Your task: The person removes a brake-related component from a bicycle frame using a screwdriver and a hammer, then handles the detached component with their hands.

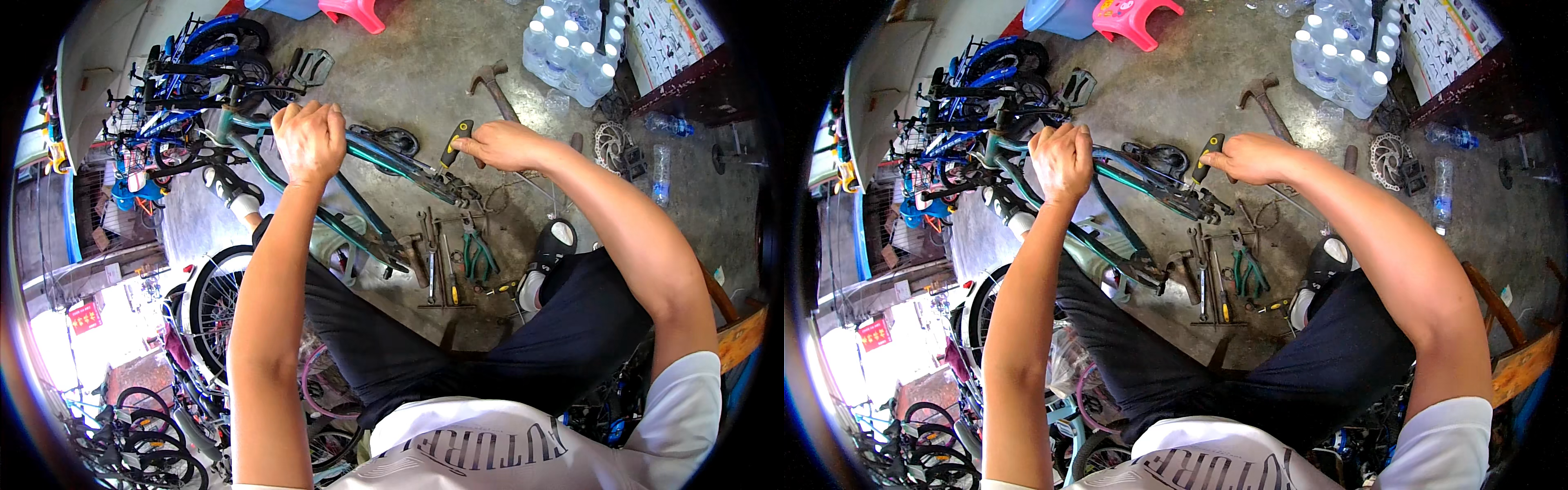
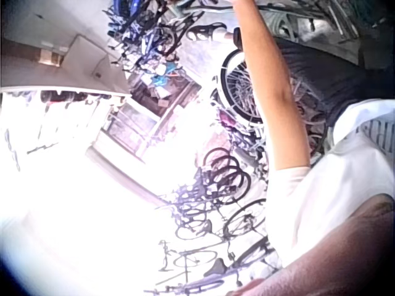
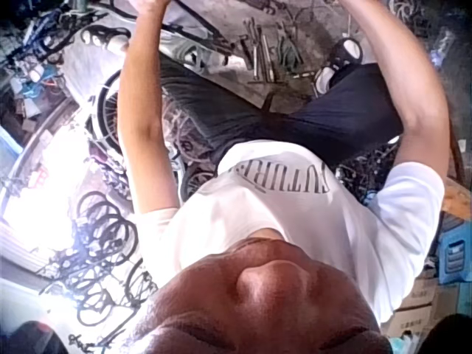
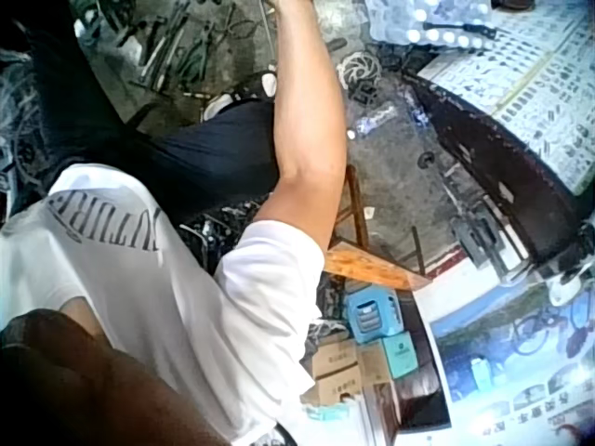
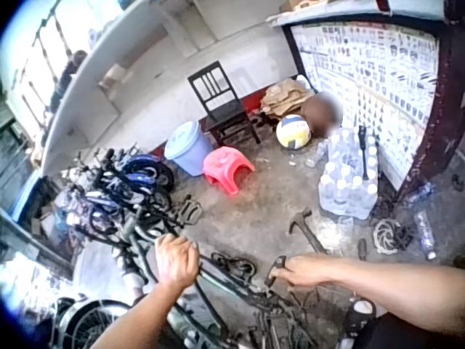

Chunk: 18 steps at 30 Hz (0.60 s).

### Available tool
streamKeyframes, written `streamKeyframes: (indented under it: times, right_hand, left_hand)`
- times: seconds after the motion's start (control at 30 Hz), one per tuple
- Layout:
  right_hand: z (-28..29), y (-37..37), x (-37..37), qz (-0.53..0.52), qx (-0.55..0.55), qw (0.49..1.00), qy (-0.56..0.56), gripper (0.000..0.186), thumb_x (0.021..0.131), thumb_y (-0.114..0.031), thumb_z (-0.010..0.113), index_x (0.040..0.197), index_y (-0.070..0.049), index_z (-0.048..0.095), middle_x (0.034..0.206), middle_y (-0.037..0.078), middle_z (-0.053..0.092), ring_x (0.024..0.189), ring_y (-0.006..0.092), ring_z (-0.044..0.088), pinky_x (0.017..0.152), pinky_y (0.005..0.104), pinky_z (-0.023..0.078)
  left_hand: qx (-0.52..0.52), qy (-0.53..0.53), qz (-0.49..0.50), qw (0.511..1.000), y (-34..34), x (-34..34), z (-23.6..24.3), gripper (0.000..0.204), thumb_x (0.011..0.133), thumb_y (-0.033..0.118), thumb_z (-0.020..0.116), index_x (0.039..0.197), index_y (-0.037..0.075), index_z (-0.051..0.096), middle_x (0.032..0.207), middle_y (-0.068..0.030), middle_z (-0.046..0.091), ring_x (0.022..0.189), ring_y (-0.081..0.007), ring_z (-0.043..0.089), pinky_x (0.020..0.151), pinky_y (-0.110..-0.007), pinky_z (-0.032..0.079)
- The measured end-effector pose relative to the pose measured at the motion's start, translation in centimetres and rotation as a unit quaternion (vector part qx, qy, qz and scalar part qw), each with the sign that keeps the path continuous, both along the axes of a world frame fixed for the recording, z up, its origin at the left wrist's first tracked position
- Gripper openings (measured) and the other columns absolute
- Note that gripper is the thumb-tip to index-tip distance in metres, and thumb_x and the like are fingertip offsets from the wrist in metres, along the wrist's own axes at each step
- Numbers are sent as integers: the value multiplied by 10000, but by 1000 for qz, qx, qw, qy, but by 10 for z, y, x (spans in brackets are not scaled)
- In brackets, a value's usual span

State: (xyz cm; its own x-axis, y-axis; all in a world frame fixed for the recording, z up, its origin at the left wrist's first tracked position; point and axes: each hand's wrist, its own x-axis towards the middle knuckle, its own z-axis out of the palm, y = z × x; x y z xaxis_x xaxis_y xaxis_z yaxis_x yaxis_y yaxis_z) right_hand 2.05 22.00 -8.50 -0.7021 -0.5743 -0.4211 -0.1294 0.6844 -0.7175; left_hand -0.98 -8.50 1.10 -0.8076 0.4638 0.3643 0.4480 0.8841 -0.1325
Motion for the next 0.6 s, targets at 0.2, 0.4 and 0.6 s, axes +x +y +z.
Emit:
streamKeyframes:
  times: [0.2, 0.4, 0.6]
  right_hand:
    - [6, -12, 10, -41, 50, 996, 62, 710, 1072, -552, 400, 872, 51, 718, 877, 273, 701, 901, 484, 673, 820, 556, 510]
    - [-23, -8, 36, -148, -42, 982, 112, 624, 1051, -512, 482, 845, 55, 641, 823, 283, 673, 848, 505, 656, 787, 574, 505]
    - [-6, 15, 80, -134, 20, 987, 88, 401, 1017, -399, 591, 1126, -16, 544, 837, 244, 692, 846, 456, 683, 741, 568, 514]
  left_hand:
    - [8, -3, -12, 1000, 0, 2, 1, 332, 983, 239, 526, 707, 73, 609, 746, -90, 589, 757, -326, 548, 814, -450, 396]
    - [4, 8, -27, 1000, 1, -1, -1, 339, 974, 231, 533, 684, 73, 605, 736, -86, 588, 752, -317, 550, 808, -447, 394]
    - [3, -5, -1, 1000, -4, 2, -2, 351, 927, 240, 589, 626, 76, 659, 708, -71, 622, 760, -308, 582, 841, -442, 419]
